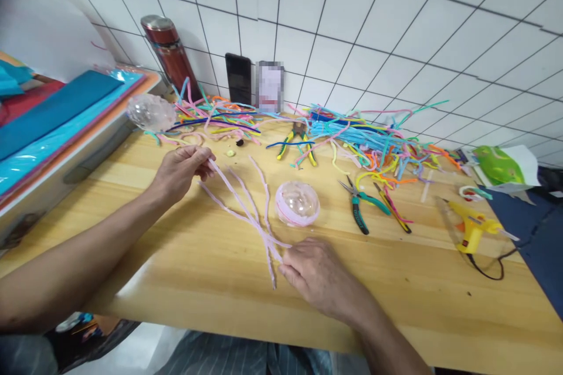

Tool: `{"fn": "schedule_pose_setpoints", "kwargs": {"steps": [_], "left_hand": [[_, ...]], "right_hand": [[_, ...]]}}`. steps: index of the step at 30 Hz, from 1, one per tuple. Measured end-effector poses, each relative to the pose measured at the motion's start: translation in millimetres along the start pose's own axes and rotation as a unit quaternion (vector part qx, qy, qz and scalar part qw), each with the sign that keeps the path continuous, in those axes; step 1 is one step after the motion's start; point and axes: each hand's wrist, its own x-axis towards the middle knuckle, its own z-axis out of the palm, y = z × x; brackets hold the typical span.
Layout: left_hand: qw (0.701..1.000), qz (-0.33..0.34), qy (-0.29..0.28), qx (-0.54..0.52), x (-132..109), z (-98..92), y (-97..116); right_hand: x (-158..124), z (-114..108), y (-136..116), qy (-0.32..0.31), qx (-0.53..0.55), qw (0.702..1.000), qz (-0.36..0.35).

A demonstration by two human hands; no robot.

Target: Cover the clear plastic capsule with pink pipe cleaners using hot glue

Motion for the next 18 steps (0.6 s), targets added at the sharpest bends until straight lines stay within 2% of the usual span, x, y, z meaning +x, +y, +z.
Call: {"fn": "schedule_pose_setpoints", "kwargs": {"steps": [3,5,7,9,10,12,13,16,18], "left_hand": [[0.991,0.053,-0.011,0.122,4.5,-6.1,-3.4],[0.967,0.153,0.012,0.201,-3.3,-6.5,-0.4],[0.916,0.294,0.014,0.273,-22.6,-1.6,6.1],[0.874,0.386,-0.064,0.288,-49.6,8.7,13.3],[0.854,0.414,-0.134,0.284,-63.6,15.2,16.3],[0.815,0.443,-0.251,0.278,-87.5,29.1,19.5],[0.801,0.441,-0.289,0.284,-96.0,35.7,19.7],[0.772,0.443,-0.364,0.274,-107.0,49.4,17.1],[0.770,0.444,-0.386,0.248,-107.0,52.3,16.0]], "right_hand": [[2.4,0.6,-4.9,0.001,0.060,0.998,0.029],[5.4,2.0,-7.0,-0.013,0.092,0.994,0.050],[8.6,4.2,-8.3,-0.020,0.113,0.991,0.068],[11.2,6.9,-9.5,-0.020,0.126,0.989,0.078],[12.1,8.3,-10.2,-0.020,0.131,0.988,0.080],[12.8,11.3,-11.7,-0.021,0.137,0.987,0.079],[12.8,12.8,-12.6,-0.021,0.139,0.987,0.077],[11.9,16.8,-15.5,-0.011,0.157,0.985,0.071],[11.3,18.6,-16.9,0.002,0.180,0.980,0.083]]}}
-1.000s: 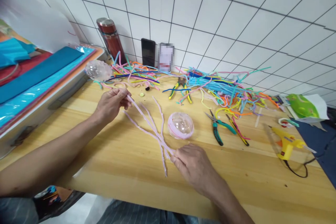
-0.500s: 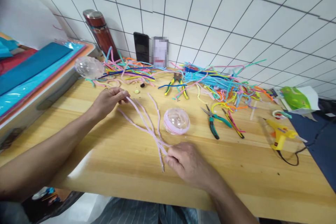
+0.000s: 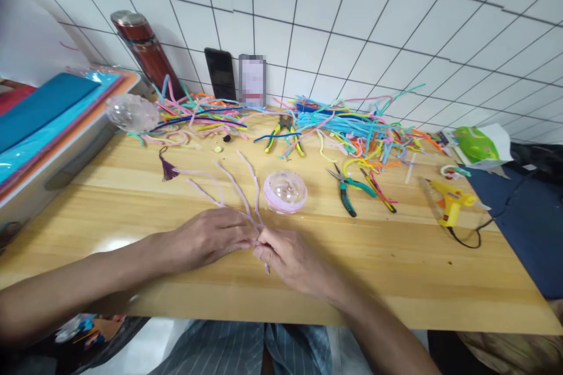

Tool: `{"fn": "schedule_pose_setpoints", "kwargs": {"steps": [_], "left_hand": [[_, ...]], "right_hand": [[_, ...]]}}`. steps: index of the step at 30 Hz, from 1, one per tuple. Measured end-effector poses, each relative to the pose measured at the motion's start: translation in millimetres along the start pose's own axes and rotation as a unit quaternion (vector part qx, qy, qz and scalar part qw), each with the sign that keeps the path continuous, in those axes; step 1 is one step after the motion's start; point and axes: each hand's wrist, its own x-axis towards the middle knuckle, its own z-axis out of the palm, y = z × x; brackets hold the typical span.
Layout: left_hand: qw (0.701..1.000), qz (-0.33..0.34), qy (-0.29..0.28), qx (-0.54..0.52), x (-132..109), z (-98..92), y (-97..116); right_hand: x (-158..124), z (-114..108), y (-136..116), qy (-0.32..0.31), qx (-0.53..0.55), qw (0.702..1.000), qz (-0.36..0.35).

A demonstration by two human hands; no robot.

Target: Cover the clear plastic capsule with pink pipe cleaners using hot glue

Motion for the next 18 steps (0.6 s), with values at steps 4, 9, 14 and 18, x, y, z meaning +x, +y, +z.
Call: {"fn": "schedule_pose_setpoints", "kwargs": {"steps": [4,9,14,18], "left_hand": [[0.999,-0.020,0.030,-0.028,0.6,-2.9,1.8],[0.995,-0.015,0.096,-0.023,3.0,1.1,6.3],[0.991,0.002,0.132,-0.016,5.5,8.6,6.1],[0.990,0.011,0.135,-0.050,5.2,10.2,5.2]], "right_hand": [[1.4,1.6,-0.2,0.041,0.080,0.995,0.034],[6.1,2.1,-0.5,0.079,0.162,0.983,0.045],[5.8,3.6,1.2,0.125,0.162,0.978,0.042],[2.9,5.8,1.3,0.176,0.099,0.979,-0.001]]}}
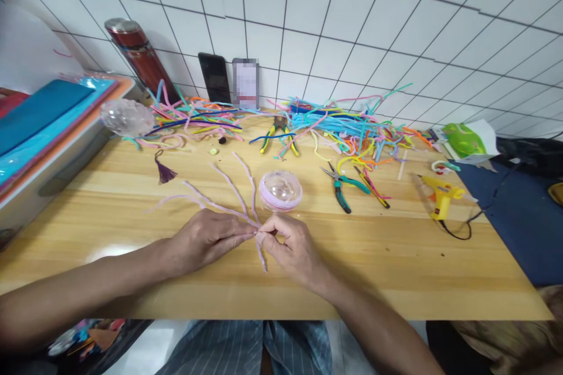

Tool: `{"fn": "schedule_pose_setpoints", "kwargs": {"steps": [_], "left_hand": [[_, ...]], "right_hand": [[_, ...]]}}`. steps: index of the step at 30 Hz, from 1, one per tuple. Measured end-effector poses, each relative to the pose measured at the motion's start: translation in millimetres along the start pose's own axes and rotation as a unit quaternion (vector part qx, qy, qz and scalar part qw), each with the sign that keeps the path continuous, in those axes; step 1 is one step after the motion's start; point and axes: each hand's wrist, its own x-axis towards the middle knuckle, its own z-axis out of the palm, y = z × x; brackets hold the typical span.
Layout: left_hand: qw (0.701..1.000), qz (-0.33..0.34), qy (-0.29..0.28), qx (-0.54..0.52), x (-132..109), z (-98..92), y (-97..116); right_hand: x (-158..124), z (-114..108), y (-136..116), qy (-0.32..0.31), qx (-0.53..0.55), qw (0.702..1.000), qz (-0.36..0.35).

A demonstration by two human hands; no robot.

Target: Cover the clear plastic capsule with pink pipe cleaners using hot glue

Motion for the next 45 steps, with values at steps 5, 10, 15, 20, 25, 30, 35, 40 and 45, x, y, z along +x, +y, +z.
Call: {"fn": "schedule_pose_setpoints", "kwargs": {"steps": [5,10,15,20,25,30,35,40,45], "left_hand": [[0.999,-0.006,-0.019,-0.044,-2.6,2.4,0.6],[0.999,-0.023,-0.015,-0.026,-4.3,3.8,2.8],[0.998,-0.061,0.000,-0.002,-4.7,0.2,0.5],[0.999,-0.046,-0.016,-0.015,-3.8,-0.8,0.2],[0.999,-0.035,-0.011,-0.029,-4.1,1.7,-0.2],[0.997,-0.067,-0.016,-0.036,-6.3,2.3,-3.5],[0.995,-0.085,-0.035,-0.035,-7.7,-0.1,-6.0],[0.997,-0.058,-0.046,-0.022,-6.8,-0.2,-5.3],[0.993,-0.065,-0.086,0.046,-5.1,-11.2,-15.1]], "right_hand": [[-3.6,3.0,-3.0,0.040,-0.071,0.994,-0.073],[-2.6,1.5,-1.5,0.016,-0.091,0.992,-0.088],[-4.6,-1.0,2.5,0.048,-0.122,0.985,-0.114],[-3.7,2.9,4.1,0.048,-0.155,0.972,-0.171],[-1.0,5.6,3.1,0.038,-0.111,0.977,-0.178],[-0.9,5.6,2.0,0.029,-0.070,0.986,-0.149],[-3.2,7.1,5.5,0.043,-0.119,0.983,-0.132],[-6.7,9.4,10.0,0.032,-0.188,0.967,-0.172],[-6.1,1.8,8.2,0.008,-0.236,0.957,-0.170]]}}
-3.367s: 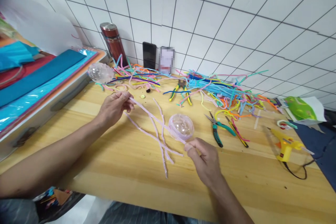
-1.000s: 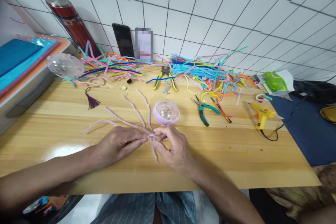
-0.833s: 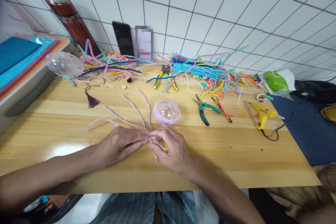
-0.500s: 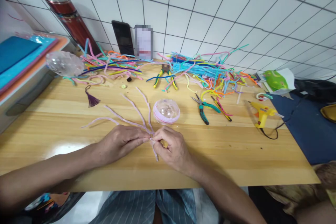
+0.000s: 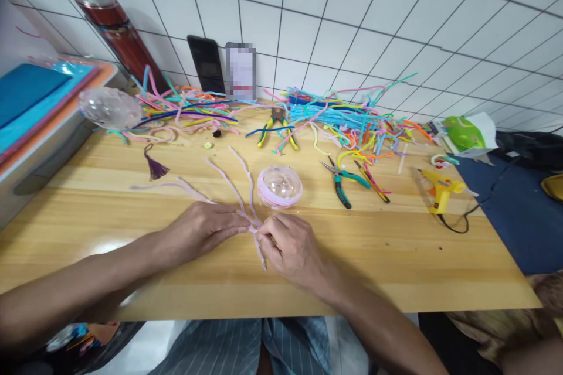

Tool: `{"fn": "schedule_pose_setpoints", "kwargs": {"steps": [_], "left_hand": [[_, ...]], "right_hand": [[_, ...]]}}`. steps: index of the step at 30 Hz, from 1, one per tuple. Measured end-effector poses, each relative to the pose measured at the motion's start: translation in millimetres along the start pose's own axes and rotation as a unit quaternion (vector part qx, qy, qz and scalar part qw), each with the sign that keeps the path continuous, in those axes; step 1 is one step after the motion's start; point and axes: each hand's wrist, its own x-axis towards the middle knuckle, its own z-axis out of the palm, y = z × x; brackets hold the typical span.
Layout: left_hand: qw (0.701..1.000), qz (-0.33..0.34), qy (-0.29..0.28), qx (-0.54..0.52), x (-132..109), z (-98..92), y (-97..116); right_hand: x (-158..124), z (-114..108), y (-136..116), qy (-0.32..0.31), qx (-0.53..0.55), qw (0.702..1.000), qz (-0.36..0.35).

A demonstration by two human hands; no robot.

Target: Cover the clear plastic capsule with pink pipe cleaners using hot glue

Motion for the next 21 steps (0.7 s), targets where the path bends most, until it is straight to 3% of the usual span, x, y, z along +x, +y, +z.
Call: {"fn": "schedule_pose_setpoints", "kwargs": {"steps": [9,13,21], "left_hand": [[0.995,0.020,-0.062,0.071,5.3,-32.3,-16.9],[0.995,0.030,-0.051,0.075,1.9,-44.5,-29.7],[0.997,-0.038,-0.003,0.070,-11.6,-56.9,-62.4]], "right_hand": [[-3.8,-23.9,-2.8,-0.026,-0.082,0.996,-0.026],[-16.3,-29.2,1.6,-0.019,-0.059,0.998,-0.010],[-29.8,-27.6,11.6,0.013,0.024,0.999,0.022]]}}
